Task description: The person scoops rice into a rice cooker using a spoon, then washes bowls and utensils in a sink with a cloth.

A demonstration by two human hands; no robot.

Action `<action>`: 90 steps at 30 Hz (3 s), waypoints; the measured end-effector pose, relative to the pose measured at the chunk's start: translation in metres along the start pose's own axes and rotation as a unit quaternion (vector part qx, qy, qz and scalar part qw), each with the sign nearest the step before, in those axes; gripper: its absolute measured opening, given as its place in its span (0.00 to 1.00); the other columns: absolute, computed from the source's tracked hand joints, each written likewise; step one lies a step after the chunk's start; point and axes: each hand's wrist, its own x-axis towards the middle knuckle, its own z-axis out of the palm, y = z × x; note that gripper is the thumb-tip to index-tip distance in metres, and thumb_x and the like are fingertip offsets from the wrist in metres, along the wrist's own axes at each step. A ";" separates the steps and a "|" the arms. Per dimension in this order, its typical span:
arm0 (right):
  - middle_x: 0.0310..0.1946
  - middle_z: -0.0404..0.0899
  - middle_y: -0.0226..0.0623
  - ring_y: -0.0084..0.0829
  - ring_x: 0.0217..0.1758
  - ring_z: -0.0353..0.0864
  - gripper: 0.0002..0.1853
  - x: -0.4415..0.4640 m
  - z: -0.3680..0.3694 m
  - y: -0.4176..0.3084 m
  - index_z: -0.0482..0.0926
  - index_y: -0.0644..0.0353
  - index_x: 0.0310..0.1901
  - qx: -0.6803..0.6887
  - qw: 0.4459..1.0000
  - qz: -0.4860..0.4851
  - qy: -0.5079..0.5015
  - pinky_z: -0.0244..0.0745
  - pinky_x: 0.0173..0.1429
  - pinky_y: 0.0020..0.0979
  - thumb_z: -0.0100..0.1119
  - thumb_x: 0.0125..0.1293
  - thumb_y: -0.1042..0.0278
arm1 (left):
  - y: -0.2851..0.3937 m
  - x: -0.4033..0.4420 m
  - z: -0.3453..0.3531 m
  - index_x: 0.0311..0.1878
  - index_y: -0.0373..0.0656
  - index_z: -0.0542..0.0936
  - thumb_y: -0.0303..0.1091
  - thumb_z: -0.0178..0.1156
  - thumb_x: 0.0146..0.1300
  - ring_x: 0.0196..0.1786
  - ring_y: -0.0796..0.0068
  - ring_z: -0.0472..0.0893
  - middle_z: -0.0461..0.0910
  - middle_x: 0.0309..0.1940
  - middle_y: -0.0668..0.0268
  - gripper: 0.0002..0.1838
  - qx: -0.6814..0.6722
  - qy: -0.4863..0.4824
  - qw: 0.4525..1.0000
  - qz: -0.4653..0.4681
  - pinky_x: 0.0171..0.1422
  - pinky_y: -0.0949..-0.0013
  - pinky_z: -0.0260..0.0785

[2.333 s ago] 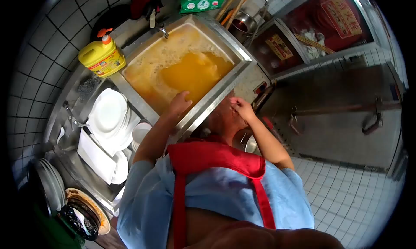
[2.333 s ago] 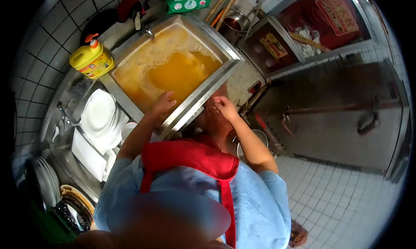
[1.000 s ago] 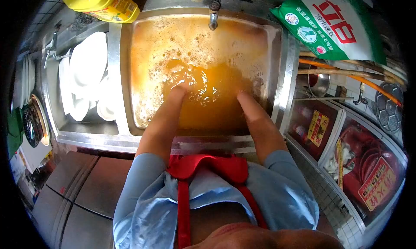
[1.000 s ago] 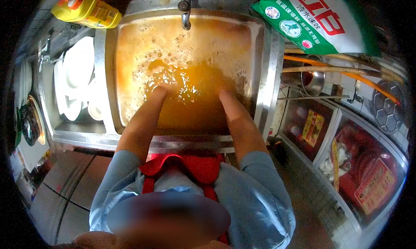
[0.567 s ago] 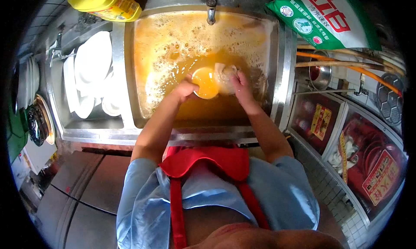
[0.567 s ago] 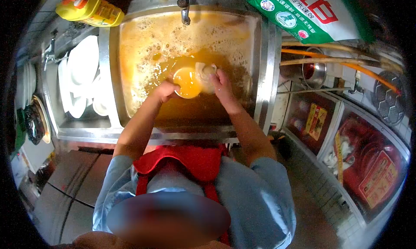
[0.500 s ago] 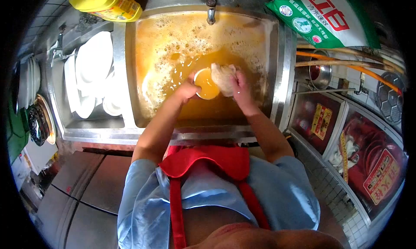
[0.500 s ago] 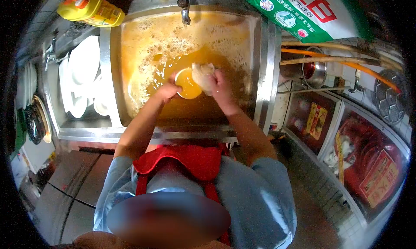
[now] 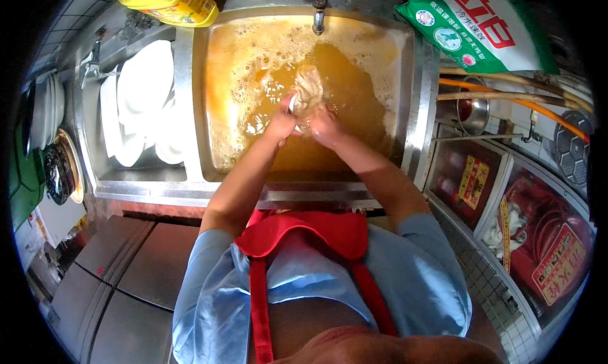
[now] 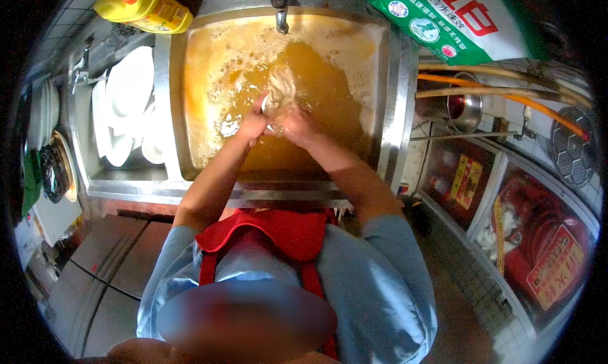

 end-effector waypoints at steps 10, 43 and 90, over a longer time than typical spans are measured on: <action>0.38 0.78 0.35 0.30 0.39 0.78 0.15 0.032 -0.002 -0.023 0.73 0.55 0.46 0.717 0.635 0.289 -0.010 0.76 0.43 0.30 0.49 0.64 0.54 | -0.028 0.020 -0.004 0.63 0.49 0.60 0.53 0.51 0.62 0.51 0.65 0.72 0.70 0.52 0.57 0.30 -0.072 0.054 0.991 0.100 0.51 0.68 0.67; 0.59 0.63 0.36 0.35 0.59 0.65 0.26 -0.019 0.000 -0.025 0.58 0.57 0.61 0.776 0.584 0.234 0.051 0.63 0.60 0.40 0.32 0.69 0.49 | -0.045 0.053 -0.009 0.41 0.33 0.73 0.42 0.59 0.56 0.21 0.57 0.77 0.78 0.22 0.52 0.20 0.276 0.167 0.946 0.024 0.26 0.60 0.69; 0.55 0.66 0.41 0.39 0.58 0.65 0.27 -0.027 -0.026 0.083 0.61 0.58 0.59 0.162 0.924 0.343 -0.040 0.56 0.63 0.38 0.45 0.61 0.52 | 0.061 -0.127 -0.103 0.55 0.40 0.68 0.12 0.45 0.43 0.53 0.59 0.72 0.71 0.48 0.54 0.30 0.210 0.268 0.817 0.465 0.58 0.64 0.64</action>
